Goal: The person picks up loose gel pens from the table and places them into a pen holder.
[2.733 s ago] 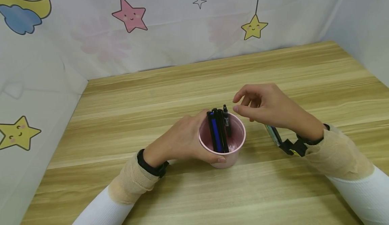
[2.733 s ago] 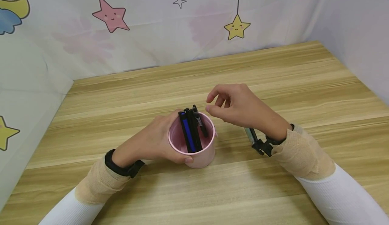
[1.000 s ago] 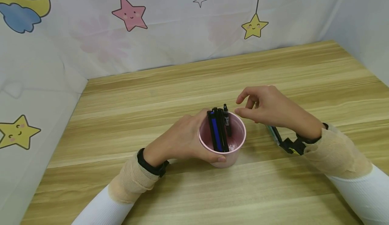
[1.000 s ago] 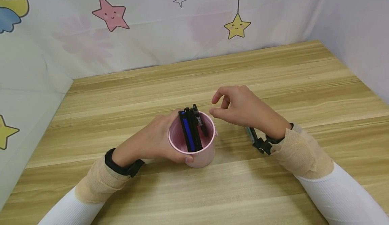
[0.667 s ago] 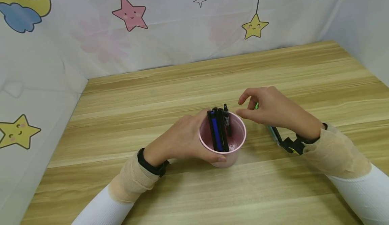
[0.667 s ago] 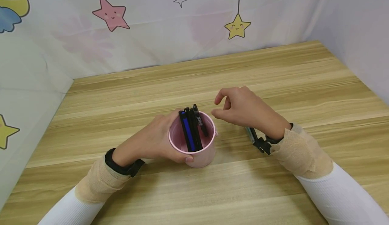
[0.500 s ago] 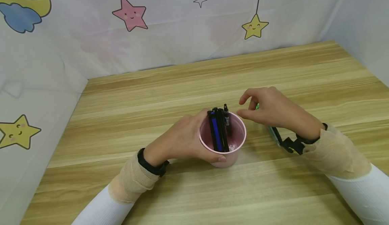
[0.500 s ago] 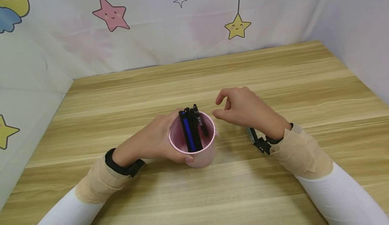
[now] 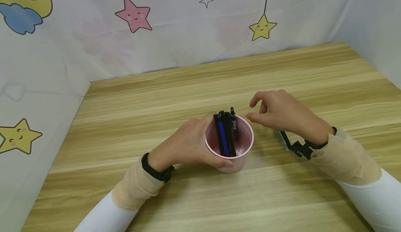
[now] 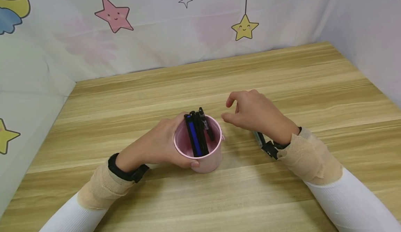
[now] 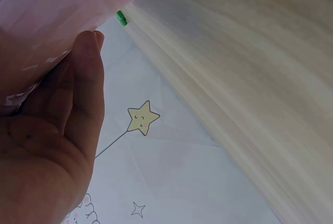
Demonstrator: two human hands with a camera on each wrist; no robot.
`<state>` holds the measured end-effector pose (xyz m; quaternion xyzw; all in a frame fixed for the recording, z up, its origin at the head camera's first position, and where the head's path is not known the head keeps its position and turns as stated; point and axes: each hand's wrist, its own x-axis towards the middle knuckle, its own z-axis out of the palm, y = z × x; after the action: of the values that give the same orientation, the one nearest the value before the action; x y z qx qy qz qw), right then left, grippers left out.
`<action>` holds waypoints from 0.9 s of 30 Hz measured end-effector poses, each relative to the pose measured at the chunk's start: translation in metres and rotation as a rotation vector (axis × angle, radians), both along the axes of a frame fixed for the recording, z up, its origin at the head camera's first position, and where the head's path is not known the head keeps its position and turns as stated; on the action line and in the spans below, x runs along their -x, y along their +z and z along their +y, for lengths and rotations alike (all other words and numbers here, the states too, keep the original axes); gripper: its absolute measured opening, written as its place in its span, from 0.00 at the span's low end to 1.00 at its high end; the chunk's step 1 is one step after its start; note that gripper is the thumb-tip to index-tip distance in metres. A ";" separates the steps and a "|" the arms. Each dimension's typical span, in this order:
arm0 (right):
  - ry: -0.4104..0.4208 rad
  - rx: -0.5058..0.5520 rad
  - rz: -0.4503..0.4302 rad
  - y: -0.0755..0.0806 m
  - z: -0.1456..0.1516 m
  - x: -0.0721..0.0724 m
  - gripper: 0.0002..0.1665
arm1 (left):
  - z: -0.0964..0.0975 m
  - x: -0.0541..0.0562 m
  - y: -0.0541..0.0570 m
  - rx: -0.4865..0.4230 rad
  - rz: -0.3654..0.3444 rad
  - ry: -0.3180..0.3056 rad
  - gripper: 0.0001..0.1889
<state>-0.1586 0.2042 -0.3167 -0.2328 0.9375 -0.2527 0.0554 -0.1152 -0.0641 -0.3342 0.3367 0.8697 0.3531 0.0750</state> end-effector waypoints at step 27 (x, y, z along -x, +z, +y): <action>-0.058 -0.099 -0.023 -0.006 0.004 0.004 0.24 | -0.001 0.000 -0.001 -0.001 -0.007 -0.003 0.47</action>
<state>-0.1631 0.2082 -0.3223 -0.1994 0.9545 -0.2102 0.0703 -0.1156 -0.0652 -0.3352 0.3367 0.8687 0.3547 0.0782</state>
